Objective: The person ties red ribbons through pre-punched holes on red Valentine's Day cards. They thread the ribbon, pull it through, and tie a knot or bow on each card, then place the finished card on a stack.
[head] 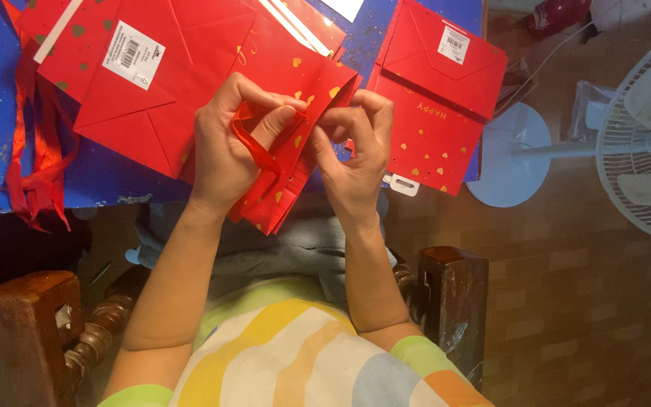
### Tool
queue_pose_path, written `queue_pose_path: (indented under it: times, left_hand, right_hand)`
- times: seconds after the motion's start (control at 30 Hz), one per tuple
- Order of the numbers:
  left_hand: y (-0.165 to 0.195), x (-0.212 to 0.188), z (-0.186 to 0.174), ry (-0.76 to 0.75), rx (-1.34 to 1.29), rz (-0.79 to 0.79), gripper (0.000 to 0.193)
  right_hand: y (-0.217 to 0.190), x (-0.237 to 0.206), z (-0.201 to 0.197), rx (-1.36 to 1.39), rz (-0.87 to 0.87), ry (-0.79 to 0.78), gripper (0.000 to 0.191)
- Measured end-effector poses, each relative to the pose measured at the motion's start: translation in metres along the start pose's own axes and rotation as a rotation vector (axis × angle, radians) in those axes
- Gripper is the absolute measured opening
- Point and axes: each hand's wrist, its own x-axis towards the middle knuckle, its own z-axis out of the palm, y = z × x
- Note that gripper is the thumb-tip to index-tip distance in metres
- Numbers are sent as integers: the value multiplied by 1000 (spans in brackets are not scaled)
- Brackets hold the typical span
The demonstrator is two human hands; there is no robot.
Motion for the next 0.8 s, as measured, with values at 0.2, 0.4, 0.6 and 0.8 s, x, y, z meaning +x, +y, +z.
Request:
queue_pose_path:
  times: [0.2,0.4,0.6,0.8]
  left_hand:
    - [0,-1,2,20,90,38,19]
    - [-1,-2,2,10,145,140,20]
    - [-3,-5,2,54,171,118,20]
    - [-5,-3,6,112,148,93,21]
  right_hand:
    - [-2,1,1,-36,-13,3,18]
    - [-6,-1,4,-74,-27,11,17]
    - [-6,-2,6,-27,-13,10,14]
    - [-5,-3,7,-41,-5,12,13]
